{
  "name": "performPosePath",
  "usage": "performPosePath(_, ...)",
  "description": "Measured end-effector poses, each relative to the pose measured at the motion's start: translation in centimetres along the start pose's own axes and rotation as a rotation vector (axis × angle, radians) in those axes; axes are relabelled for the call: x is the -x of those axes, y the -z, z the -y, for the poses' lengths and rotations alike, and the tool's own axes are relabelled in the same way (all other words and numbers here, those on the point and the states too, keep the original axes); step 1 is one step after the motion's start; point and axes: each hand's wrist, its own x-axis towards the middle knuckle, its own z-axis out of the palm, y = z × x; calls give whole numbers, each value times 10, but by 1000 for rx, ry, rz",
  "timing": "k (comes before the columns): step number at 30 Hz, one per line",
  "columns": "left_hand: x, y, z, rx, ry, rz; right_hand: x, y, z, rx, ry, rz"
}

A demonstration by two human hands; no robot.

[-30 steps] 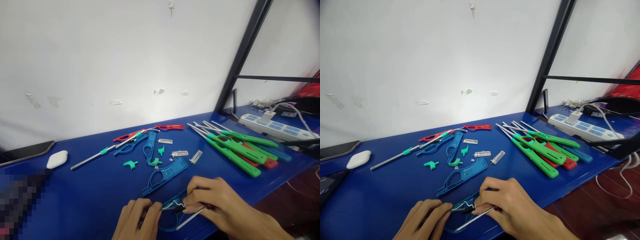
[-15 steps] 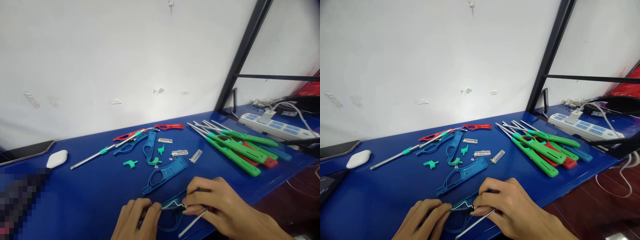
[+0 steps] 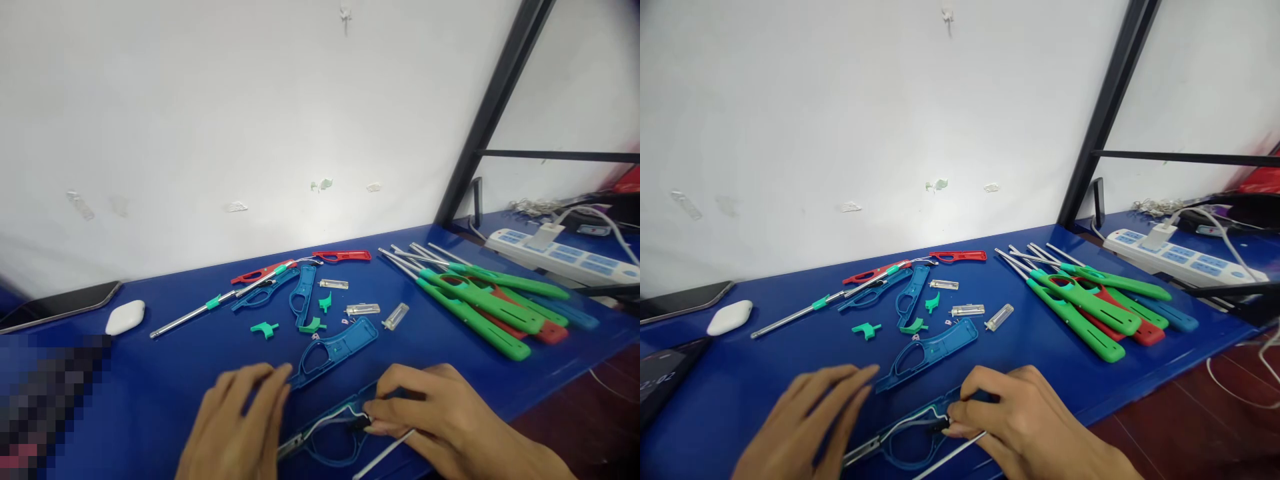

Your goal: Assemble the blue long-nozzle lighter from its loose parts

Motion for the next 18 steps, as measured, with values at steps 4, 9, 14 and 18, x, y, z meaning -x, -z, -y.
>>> performPosePath(4,-32,-7,39,22,174,149,1,-4,0,2,36,-30)
performPosePath(9,-53,-33,64,57,199,265,2,-8,-1,-11,35,-55)
performPosePath(14,-41,-9,53,97,215,239,1,-8,1,-15,18,-51)
performPosePath(18,-18,25,15,230,161,-2,1,-7,3,-27,-4,-36)
